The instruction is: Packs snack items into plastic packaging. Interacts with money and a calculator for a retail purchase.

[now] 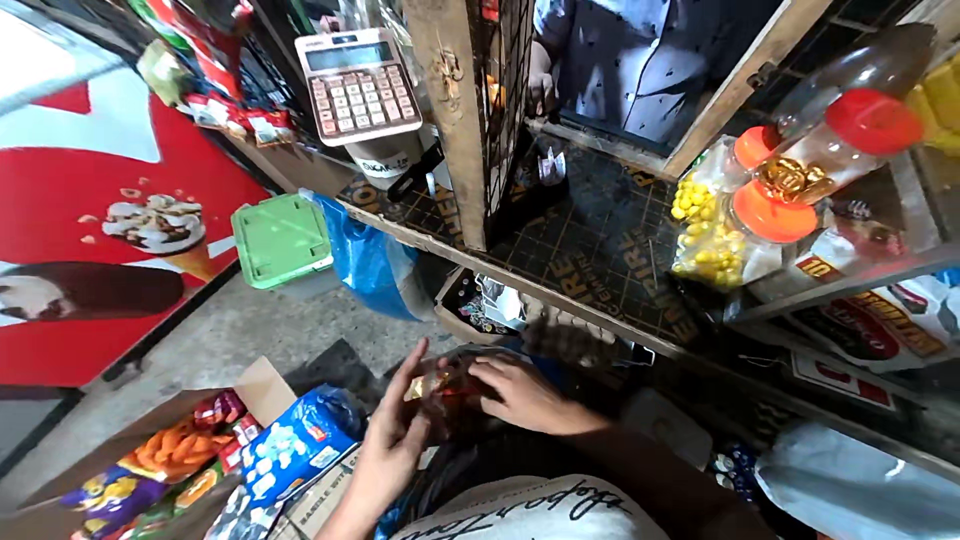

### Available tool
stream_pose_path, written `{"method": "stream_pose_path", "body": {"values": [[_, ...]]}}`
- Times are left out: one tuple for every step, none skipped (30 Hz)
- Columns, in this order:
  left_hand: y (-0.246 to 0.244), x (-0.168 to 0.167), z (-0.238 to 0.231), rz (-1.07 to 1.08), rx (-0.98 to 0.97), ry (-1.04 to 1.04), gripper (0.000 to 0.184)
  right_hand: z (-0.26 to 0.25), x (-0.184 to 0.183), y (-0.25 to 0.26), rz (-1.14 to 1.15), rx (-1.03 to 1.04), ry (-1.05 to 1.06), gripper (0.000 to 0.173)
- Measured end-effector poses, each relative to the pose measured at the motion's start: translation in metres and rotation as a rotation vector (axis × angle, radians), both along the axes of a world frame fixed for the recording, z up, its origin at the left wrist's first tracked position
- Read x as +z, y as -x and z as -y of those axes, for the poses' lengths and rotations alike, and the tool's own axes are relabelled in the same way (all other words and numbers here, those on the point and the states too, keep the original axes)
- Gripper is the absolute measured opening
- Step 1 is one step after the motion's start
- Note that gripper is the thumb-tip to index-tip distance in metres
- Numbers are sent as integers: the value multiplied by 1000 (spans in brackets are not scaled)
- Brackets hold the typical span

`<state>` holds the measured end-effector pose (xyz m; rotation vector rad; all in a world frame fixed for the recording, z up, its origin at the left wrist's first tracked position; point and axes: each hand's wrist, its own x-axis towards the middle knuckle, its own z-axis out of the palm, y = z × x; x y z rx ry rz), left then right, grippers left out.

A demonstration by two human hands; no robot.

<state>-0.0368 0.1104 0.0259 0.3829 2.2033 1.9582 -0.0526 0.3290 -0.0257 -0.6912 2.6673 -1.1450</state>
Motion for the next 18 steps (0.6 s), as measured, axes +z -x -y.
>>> {"method": "stream_pose_path", "body": {"values": [[2, 5, 4, -13, 25, -40, 73, -13, -4, -8, -98, -129, 29, 46], [4, 10, 6, -25, 41, -87, 73, -25, -8, -15, -131, -268, 13, 55], [5, 15, 7, -31, 39, -134, 73, -36, -12, -21, -61, -384, -8, 67], [5, 20, 6, -35, 20, -168, 72, -44, -14, -26, 104, -460, 2, 74], [4, 25, 5, -46, -10, -192, 71, -50, -12, -29, 296, -502, 44, 71], [5, 30, 2, -64, -43, -211, 70, -53, -9, -30, 431, -512, 92, 56], [6, 35, 0, -84, -76, -228, 69, -55, -3, -31, 497, -487, 139, 39], [7, 40, -3, -102, -111, -244, 68, -56, 4, -35, 501, -449, 190, 31], [9, 47, -4, -123, -146, -252, 68, -58, 13, -41, 440, -424, 263, 29], [12, 54, -5, -155, -175, -251, 67, -60, 24, -47, 329, -407, 369, 26], [16, 62, -6, -201, -188, -237, 65, -63, 38, -52, 214, -381, 486, 23], [20, 71, -7, -263, -191, -210, 63, -66, 56, -56, 102, -352, 572, 21], [23, 80, -8, -332, -189, -184, 61, -71, 75, -60, -5, -333, 599, 20], [26, 90, -11, -411, -188, -147, 59, -75, 95, -64, -96, -340, 565, 19], [29, 100, -16, -496, -179, -104, 58, -78, 116, -68, -168, -370, 504, 20], [31, 110, -24, -582, -163, -60, 56, -81, 136, -73, -224, -405, 450, 22], [31, 119, -33, -664, -141, -25, 54, -83, 153, -77, -264, -438, 419, 23], [30, 127, -45, -749, -106, 7, 52, -87, 167, -80, -299, -457, 410, 24]]}}
